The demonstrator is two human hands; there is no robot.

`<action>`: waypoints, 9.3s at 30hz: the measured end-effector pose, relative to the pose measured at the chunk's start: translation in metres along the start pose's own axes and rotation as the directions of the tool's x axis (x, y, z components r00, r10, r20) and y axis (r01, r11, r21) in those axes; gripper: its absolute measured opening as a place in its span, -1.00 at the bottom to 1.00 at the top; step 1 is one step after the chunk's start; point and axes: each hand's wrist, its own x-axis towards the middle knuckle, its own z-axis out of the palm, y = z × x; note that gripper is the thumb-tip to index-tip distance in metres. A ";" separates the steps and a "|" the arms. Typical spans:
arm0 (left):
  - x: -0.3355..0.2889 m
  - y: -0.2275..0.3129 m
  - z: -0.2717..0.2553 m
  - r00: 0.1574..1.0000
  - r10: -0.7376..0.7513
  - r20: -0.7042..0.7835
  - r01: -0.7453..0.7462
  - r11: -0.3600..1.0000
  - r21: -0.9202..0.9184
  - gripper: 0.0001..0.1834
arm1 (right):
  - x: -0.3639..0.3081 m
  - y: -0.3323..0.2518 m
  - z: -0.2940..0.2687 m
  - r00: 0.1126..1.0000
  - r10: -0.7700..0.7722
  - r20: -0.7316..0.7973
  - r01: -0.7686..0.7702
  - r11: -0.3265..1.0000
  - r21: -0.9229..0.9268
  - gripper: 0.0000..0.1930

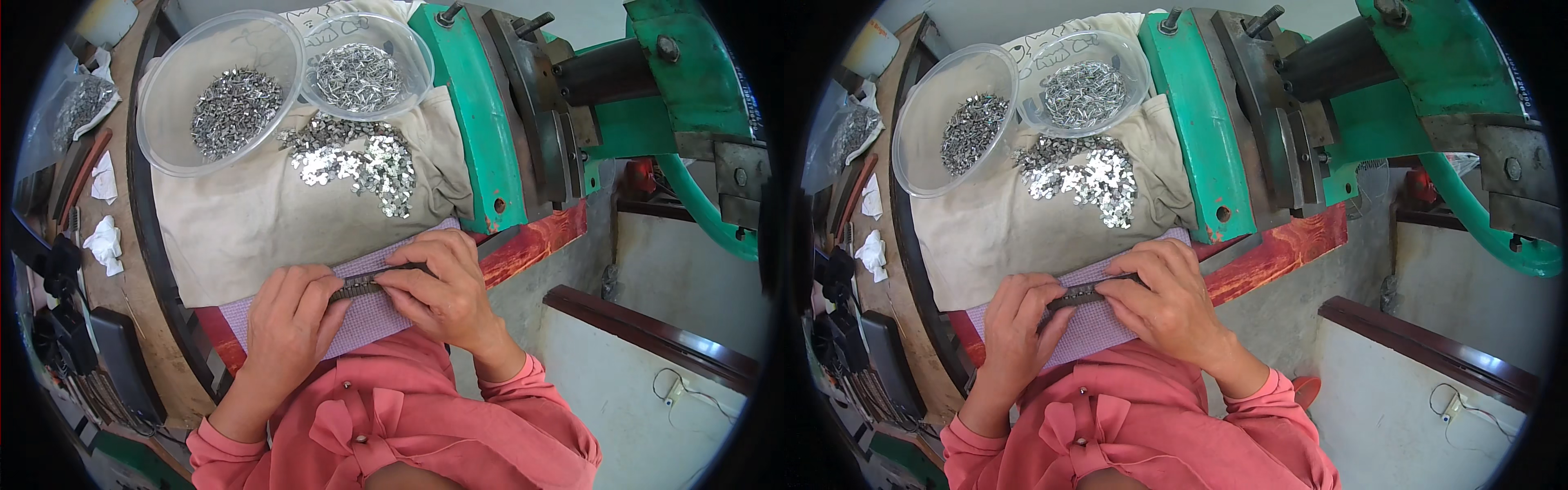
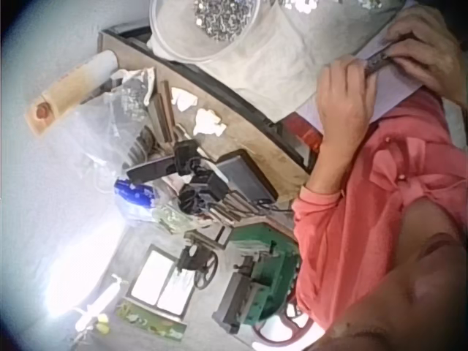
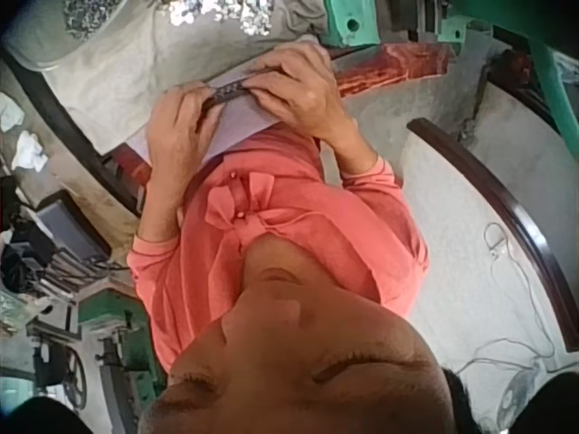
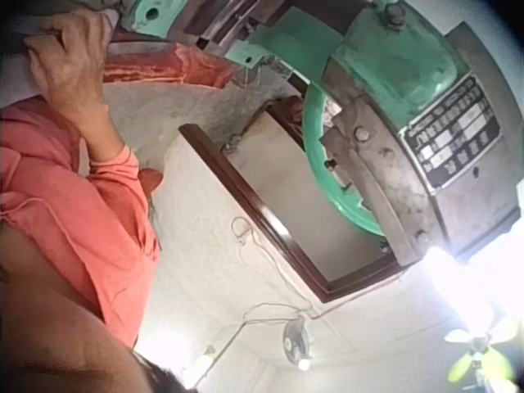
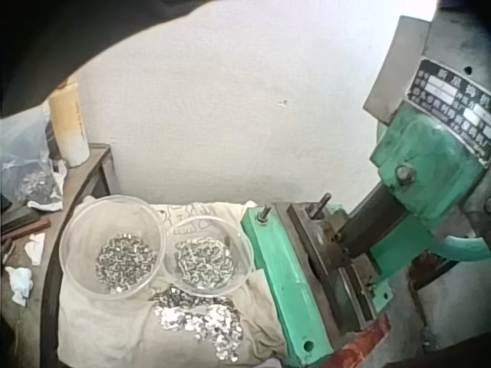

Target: The person inserts small metal parts into a slotted bar by hand, places the bar into a mechanical press and operates the machine, then inserts more metal parts into the bar.

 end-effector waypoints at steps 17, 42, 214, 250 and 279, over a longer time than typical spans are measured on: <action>-0.008 0.001 -0.009 1.000 -0.027 0.013 0.026 0.998 0.061 -0.59 | 0.032 0.007 0.004 0.995 -0.072 -0.071 0.071 0.997 -0.016 -0.79; -0.012 -0.002 0.001 0.985 -0.103 -0.136 0.105 0.994 0.011 -0.74 | 0.041 0.014 0.008 0.998 -0.060 -0.018 0.059 0.996 -0.068 -0.80; 0.004 0.016 0.029 0.994 0.051 -0.100 -0.043 0.995 0.085 -0.83 | 0.070 0.021 0.019 0.992 0.019 -0.128 -0.037 0.989 -0.142 -0.89; 0.004 0.020 0.025 0.994 -0.017 -0.109 0.024 0.997 0.066 -0.69 | 0.003 0.006 -0.015 0.996 0.026 0.085 -0.036 0.993 0.110 -0.84; 0.003 0.025 0.015 0.996 -0.002 -0.084 0.017 0.982 0.187 -0.75 | 0.015 0.012 -0.007 0.998 0.052 0.037 -0.056 0.993 0.102 -0.88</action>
